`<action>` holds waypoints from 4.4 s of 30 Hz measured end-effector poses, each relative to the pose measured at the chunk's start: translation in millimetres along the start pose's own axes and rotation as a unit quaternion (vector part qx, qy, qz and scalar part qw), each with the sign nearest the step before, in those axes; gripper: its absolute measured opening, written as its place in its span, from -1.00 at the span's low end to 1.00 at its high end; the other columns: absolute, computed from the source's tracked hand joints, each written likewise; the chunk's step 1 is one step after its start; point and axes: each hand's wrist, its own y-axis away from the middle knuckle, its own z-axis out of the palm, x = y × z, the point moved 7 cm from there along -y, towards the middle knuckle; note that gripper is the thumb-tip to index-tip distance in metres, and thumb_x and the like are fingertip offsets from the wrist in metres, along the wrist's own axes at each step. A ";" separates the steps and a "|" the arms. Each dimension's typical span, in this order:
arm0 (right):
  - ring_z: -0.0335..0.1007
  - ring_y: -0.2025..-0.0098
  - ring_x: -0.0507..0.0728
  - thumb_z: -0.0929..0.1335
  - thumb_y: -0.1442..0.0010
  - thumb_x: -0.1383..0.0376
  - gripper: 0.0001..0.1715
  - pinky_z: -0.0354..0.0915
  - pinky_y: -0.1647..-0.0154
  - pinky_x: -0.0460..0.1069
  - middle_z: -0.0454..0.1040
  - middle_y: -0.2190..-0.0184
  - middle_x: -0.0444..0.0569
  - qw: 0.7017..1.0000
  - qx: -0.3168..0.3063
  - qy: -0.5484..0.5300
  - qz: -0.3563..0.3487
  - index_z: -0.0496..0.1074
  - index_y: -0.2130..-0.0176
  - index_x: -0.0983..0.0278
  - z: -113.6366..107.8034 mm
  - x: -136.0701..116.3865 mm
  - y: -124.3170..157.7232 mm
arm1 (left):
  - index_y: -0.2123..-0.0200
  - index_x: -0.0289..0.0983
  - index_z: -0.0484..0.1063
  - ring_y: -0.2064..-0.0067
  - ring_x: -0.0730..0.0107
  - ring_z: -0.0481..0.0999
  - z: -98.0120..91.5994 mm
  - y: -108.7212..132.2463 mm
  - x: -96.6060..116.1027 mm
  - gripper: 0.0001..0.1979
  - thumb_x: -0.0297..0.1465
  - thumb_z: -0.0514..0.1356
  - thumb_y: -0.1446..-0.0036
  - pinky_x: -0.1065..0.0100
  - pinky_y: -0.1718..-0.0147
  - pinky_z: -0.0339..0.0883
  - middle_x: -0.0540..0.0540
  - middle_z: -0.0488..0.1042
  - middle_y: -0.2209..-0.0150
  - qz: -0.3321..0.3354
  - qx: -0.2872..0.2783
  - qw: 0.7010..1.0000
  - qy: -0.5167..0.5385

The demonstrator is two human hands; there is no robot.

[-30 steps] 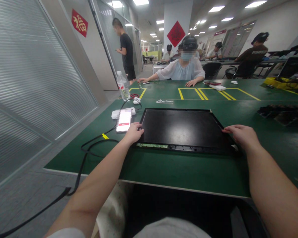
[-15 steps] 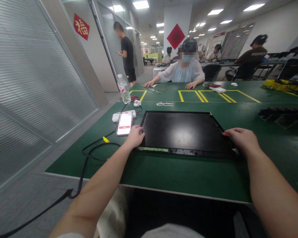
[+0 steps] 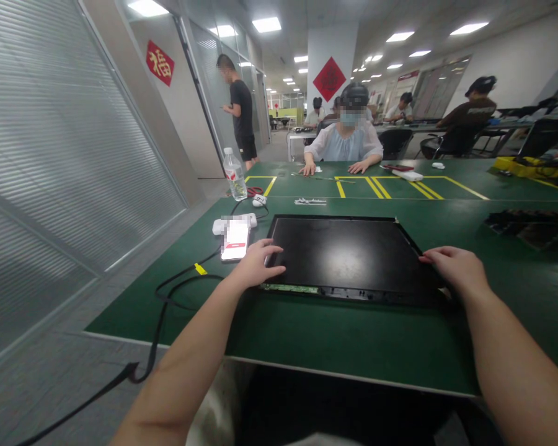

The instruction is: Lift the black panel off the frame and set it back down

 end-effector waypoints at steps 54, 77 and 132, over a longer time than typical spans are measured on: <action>0.48 0.29 0.24 0.39 0.05 0.16 -0.79 0.30 0.25 0.07 0.65 0.38 0.01 0.998 0.021 0.047 -0.031 0.63 0.49 0.16 -1.5 -8.4 0.2 | 0.27 -0.20 0.68 0.44 0.33 0.53 -6.7 7.7 20.6 -0.82 -0.23 0.40 -0.10 0.38 0.40 0.20 0.00 0.57 0.50 0.043 -0.112 0.989 -0.086; 0.49 0.21 0.23 0.39 0.03 0.20 -0.82 0.31 0.17 0.06 0.68 0.30 -0.01 1.000 0.005 0.011 0.002 0.61 0.47 0.17 1.1 -7.8 2.4 | -0.04 -0.43 0.64 0.08 0.00 0.67 -8.4 0.4 -13.3 -0.67 -0.39 0.25 -0.31 0.27 0.15 0.43 -0.36 0.69 0.07 -0.187 -0.022 0.969 -0.160; 0.56 0.25 0.25 0.43 0.07 0.18 -0.72 0.41 0.24 0.07 0.67 0.26 0.03 0.996 0.007 0.084 -0.024 0.66 0.30 0.15 14.0 13.3 -18.2 | -0.26 -0.28 0.54 0.41 0.33 0.68 -2.6 9.7 -22.0 -0.50 -0.52 0.35 -0.25 0.33 0.32 0.62 -0.17 0.71 0.27 -0.339 0.177 0.771 0.510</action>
